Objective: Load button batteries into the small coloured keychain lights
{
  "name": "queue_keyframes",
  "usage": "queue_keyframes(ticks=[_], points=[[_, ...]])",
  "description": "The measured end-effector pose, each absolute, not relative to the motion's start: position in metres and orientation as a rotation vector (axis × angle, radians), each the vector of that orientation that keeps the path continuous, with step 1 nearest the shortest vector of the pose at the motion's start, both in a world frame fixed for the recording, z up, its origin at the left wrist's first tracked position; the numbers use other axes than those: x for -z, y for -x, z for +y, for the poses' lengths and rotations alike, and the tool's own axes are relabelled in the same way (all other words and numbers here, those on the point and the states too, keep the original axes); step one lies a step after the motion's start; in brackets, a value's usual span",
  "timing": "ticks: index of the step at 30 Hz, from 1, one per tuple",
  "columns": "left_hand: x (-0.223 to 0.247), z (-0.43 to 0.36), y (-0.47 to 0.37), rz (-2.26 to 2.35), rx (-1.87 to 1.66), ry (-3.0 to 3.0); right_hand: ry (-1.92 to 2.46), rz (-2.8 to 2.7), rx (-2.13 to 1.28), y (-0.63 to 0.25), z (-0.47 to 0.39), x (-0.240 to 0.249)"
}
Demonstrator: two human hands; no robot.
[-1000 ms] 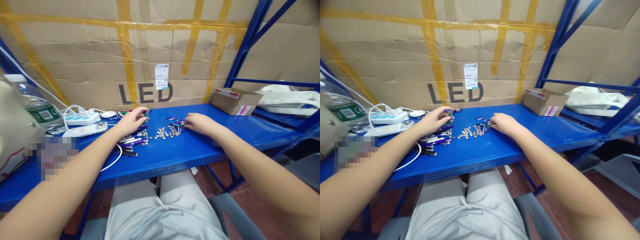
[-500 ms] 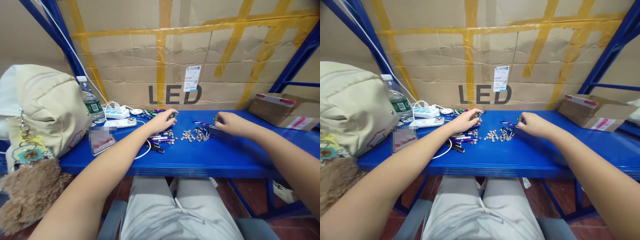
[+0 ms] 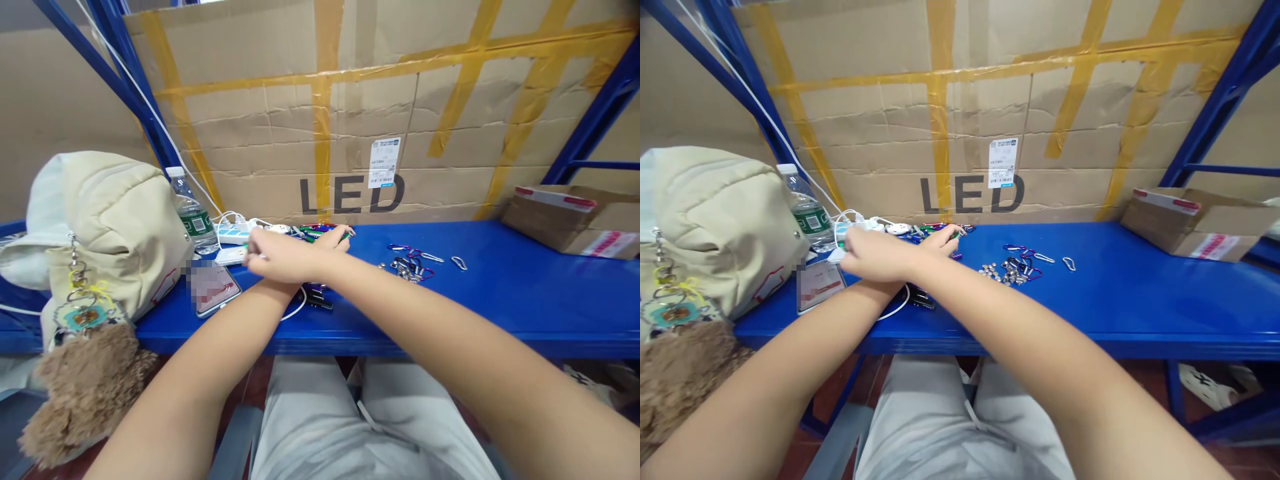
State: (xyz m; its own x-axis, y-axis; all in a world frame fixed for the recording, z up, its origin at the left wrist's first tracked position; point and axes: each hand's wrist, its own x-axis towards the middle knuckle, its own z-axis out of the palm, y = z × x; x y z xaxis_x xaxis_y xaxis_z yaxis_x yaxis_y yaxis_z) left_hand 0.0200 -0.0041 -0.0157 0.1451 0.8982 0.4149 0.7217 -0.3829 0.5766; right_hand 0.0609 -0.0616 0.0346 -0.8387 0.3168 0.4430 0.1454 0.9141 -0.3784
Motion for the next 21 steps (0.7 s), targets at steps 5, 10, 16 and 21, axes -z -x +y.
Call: queue_keyframes(ticks=[5,10,16,21], points=[[0.016,-0.004,-0.011,1.453,-0.885,-2.363,0.187,-2.851,-0.468,0.001,-0.067,-0.029],[0.016,0.002,-0.01,1.457,-0.897,-2.363,0.15,-2.794,-0.476,-0.006,-0.056,-0.031],[0.017,0.005,-0.01,1.481,-0.848,-2.361,0.134,-2.886,-0.461,0.0,-0.054,-0.024],[0.021,0.004,-0.007,1.481,-0.895,-2.38,0.192,-2.731,-0.545,0.003,-0.055,-0.021]])
